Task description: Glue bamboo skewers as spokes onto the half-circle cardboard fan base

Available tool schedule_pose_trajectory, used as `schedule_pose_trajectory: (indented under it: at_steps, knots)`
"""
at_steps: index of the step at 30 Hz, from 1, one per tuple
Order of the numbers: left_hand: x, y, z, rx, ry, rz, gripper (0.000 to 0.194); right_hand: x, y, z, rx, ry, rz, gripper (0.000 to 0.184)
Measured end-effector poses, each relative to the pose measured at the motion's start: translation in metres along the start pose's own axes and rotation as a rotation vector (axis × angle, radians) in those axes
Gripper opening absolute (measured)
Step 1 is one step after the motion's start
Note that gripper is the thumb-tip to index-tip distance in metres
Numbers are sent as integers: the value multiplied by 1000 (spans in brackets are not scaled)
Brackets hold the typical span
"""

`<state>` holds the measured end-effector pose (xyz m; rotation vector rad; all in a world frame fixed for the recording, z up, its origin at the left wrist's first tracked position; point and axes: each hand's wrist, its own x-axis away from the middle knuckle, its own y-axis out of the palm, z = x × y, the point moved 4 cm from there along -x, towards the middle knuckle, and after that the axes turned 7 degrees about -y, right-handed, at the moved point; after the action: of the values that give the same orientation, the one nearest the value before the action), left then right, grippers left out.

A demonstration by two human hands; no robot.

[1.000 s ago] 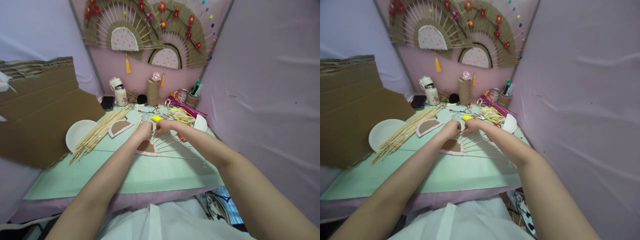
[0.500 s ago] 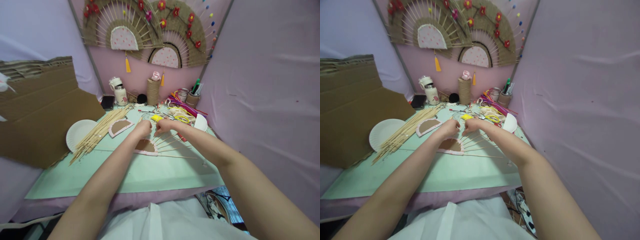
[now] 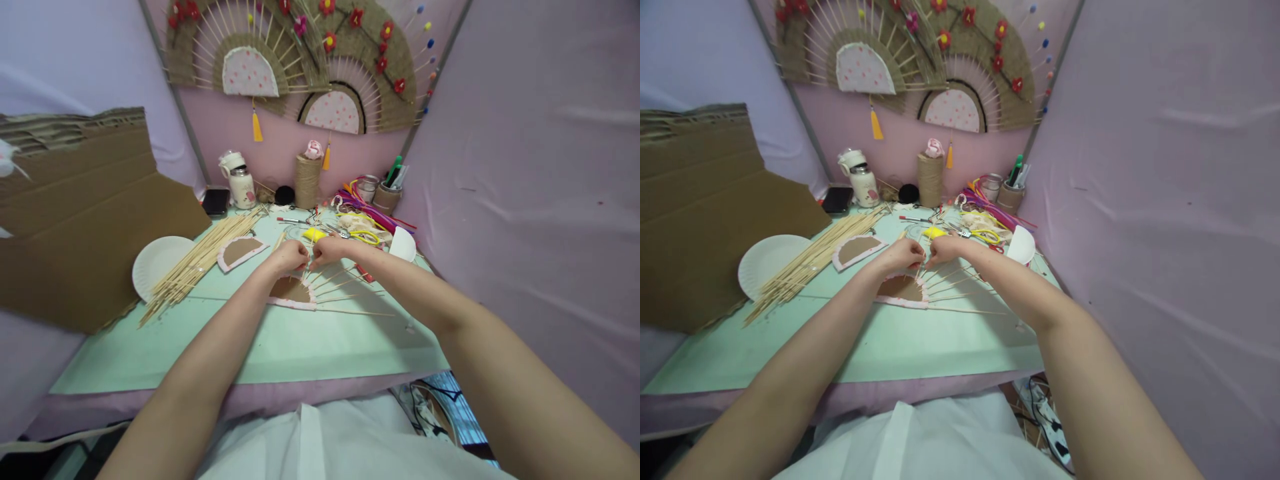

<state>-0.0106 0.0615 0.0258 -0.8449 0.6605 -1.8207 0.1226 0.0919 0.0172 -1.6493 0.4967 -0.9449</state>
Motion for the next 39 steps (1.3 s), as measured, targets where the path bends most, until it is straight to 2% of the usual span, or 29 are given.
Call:
schedule_pose_trajectory:
  at_steps: [8, 19, 27, 39]
  knots:
    - [-5, 5, -2, -56, -51, 4, 9, 2, -2, -2, 3, 2, 7, 54]
    - [-10, 6, 2, -199, -46, -23, 14, 0, 0, 1, 2, -8, 9, 57]
    - [-8, 5, 10, -346, -12, 0, 14, -1, 1, 1, -2, -9, 17, 54]
    - [-8, 3, 14, -487, 7, 36, 7, 2, -1, -2, 5, -10, 21, 51]
